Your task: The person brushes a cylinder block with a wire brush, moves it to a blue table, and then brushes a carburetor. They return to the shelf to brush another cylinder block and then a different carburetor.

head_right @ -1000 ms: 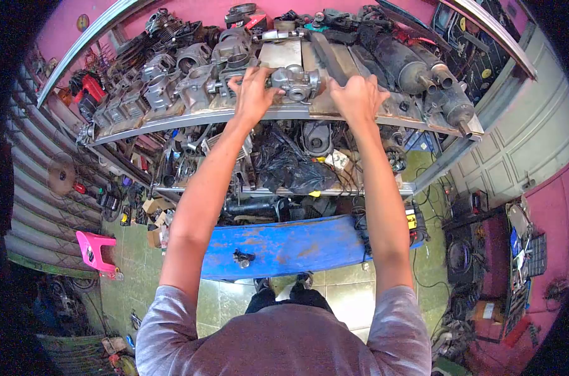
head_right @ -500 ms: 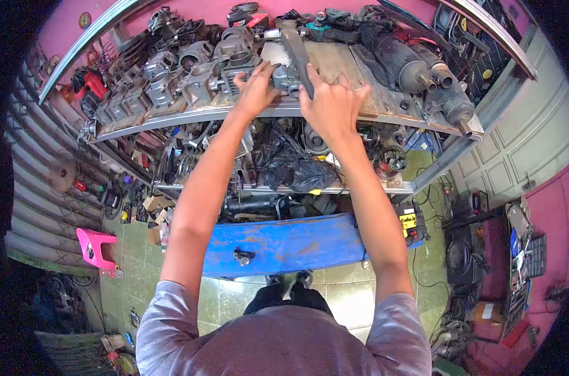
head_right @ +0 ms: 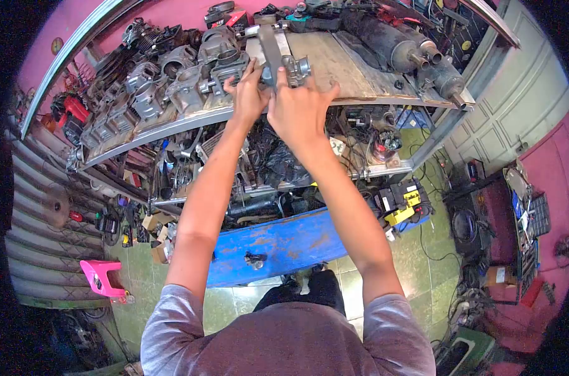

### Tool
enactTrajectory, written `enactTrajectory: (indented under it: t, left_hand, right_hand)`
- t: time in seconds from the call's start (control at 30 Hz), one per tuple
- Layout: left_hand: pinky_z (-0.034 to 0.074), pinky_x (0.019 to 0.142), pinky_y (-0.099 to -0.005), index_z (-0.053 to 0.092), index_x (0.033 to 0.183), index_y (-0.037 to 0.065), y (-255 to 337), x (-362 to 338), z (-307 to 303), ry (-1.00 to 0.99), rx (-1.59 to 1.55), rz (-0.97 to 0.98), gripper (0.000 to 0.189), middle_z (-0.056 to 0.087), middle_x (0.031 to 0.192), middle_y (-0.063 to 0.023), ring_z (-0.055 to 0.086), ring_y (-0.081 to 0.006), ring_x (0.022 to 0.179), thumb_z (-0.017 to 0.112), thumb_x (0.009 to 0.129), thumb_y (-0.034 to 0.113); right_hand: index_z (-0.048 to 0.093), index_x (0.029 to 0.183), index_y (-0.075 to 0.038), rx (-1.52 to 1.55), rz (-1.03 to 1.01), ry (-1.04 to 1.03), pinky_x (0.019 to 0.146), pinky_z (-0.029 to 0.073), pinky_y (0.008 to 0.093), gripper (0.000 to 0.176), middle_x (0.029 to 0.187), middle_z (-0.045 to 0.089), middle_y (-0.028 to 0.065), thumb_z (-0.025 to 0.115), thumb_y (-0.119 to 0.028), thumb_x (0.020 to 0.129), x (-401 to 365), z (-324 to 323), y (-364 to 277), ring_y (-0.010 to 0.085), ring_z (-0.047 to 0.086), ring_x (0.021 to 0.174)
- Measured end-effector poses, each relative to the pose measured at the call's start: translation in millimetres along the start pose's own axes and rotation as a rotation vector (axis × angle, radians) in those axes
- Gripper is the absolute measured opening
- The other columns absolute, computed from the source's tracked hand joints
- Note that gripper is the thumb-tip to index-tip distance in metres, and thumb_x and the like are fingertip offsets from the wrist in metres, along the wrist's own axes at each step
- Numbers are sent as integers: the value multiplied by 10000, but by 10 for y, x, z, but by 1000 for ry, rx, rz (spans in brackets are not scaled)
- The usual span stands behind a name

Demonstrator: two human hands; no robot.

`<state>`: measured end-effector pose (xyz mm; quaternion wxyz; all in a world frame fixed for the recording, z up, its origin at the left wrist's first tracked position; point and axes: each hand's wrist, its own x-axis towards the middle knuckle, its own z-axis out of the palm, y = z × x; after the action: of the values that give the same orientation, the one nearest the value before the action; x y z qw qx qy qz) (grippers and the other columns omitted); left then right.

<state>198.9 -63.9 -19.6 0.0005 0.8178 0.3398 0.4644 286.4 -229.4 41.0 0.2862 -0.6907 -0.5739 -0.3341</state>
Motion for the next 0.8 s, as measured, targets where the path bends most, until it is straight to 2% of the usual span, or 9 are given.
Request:
enactTrajectory:
  t: [0.13,0.17,0.2,0.33,0.5,0.57,0.7,0.77,0.8]
  left_hand:
    - [189,1063,-546,654,1292,89,32,9,-33,-50,-14,-43,615,530,1495,-201,570,-235,1330,775,690,122]
    - [201,1053,-577,651,1300,96,6,9,-4,-14,-26,-6,616,599,1411,-170,525,-232,1379,799,702,117]
    - [213,1044,-608,648,1307,103,-8,-8,18,21,-36,27,618,668,1327,-139,479,-228,1428,824,714,112]
    - [216,1026,-642,664,1270,79,-11,3,15,22,-31,38,563,709,1232,-132,470,-224,1437,781,720,112]
    - [215,1037,-628,679,1229,57,-71,-7,59,27,44,58,537,710,1221,-123,470,-219,1436,789,710,143]
    - [214,1040,-618,681,1226,59,-64,2,46,23,1,59,534,696,1253,-125,467,-215,1437,793,711,150]
    - [219,1031,-619,680,1235,72,26,-5,-8,2,-11,24,564,687,1261,-134,449,-217,1450,852,705,161]
    - [219,1034,-624,686,1214,80,35,12,-18,16,14,39,554,690,1248,-139,444,-224,1453,871,699,162]
    - [199,1050,-596,684,1216,74,69,23,-55,-29,18,12,533,602,1374,-184,495,-235,1407,814,703,142]
  right_hand:
    - [699,1249,-94,30,7,-55,933,362,633,456,647,665,111,733,-266,828,-408,-360,-125,304,682,805]
    - [694,1254,-91,56,-15,-91,931,365,631,465,648,664,111,741,-258,822,-459,-415,-132,304,681,797]
    - [677,1268,-88,39,-25,-106,916,371,624,482,654,670,111,745,-252,819,-463,-379,-152,305,679,793]
    - [662,1278,-91,15,-36,-56,911,367,626,495,700,701,99,745,-252,817,-78,101,-143,311,684,825]
    - [690,1259,-77,11,-65,56,933,347,626,471,688,699,97,736,-261,828,-347,-234,-274,296,688,805]
    - [699,1248,-56,-3,-20,-125,953,344,615,466,691,699,111,734,-262,831,-463,-320,-280,292,695,824]
    - [693,1256,-49,-119,27,-13,917,377,637,478,687,698,137,696,-328,869,40,71,-203,319,701,711]
    - [691,1260,-54,-102,58,-76,898,385,647,479,718,705,150,678,-351,885,119,52,-134,331,700,675]
    - [688,1239,-4,-34,57,-84,912,365,661,492,668,688,150,697,-301,848,84,-74,-130,327,709,721]
